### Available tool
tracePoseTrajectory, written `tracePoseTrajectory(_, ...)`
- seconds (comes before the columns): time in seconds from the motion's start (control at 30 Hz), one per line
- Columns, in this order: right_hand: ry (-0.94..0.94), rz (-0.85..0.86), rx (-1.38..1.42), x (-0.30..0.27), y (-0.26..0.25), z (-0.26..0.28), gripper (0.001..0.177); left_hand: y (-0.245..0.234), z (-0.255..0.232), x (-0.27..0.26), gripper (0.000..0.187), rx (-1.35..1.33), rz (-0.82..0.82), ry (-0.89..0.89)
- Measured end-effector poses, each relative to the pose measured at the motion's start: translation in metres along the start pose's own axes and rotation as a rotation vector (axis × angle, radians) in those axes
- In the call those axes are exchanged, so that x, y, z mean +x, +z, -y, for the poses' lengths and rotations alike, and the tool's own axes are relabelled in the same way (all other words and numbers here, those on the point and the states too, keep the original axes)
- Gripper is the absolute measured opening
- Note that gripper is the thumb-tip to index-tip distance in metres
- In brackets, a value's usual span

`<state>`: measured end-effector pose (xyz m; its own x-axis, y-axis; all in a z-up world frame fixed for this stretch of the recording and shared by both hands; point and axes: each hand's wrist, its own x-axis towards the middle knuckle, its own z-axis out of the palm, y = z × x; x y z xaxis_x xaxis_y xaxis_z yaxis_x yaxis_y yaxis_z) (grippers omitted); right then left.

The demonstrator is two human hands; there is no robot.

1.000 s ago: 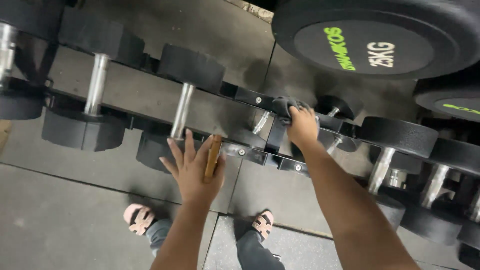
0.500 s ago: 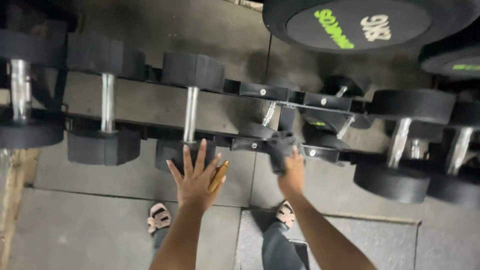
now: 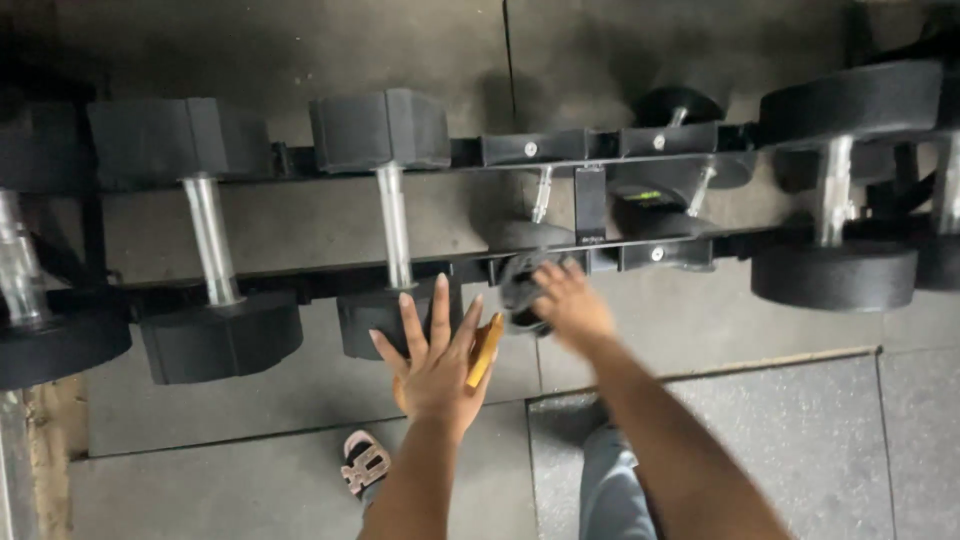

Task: Cleaning dumbbells on a rack using a spray bottle and cloth.

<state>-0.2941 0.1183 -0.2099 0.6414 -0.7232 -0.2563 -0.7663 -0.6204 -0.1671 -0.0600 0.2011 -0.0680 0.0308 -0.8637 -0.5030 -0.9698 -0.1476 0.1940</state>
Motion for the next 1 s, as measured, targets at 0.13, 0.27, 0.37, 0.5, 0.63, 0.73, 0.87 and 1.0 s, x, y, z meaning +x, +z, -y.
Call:
tracePoseTrajectory(0.13, 0.018, -0.076, -0.100, -0.020, -0.007, -0.011, 0.027, -0.006, -0.003, -0.003, 0.088, 0.069, 0.025, -0.016)
tracePoseTrajectory(0.27, 0.316, -0.368, 0.022, -0.010, 0.016, 0.020, 0.034, 0.003, 0.000, -0.002, 0.094, 0.013, -0.075, 0.004)
tracePoseTrajectory(0.37, 0.509, -0.533, 0.282, 0.025, 0.039, 0.056, 0.039, 0.000, 0.000, 0.000, 0.094, -0.001, -0.076, -0.005)
tracePoseTrajectory(0.5, 0.382, -0.646, 0.494, 0.031, 0.029, 0.081, 0.041, 0.014, 0.004, 0.001, 0.084, 0.022, -0.179, 0.017)
tracePoseTrajectory(0.63, 0.123, -0.262, 0.162, 0.002, -0.003, 0.030, 0.038, -0.004, -0.003, 0.003, 0.080, -0.014, -0.026, -0.043)
tracePoseTrajectory(0.73, 0.068, -0.038, -0.167, -0.023, -0.018, -0.003, 0.042, -0.004, -0.005, -0.001, 0.083, 0.086, 0.047, -0.057)
tracePoseTrajectory(0.87, 0.308, -0.233, 0.017, -0.050, -0.003, -0.033, 0.036, 0.003, -0.002, 0.002, 0.075, 0.028, -0.049, -0.041)
tracePoseTrajectory(1.0, 0.524, -0.431, 0.409, -0.067, -0.010, -0.028, 0.055, -0.004, -0.004, -0.002, 0.074, 0.006, 0.005, -0.047)
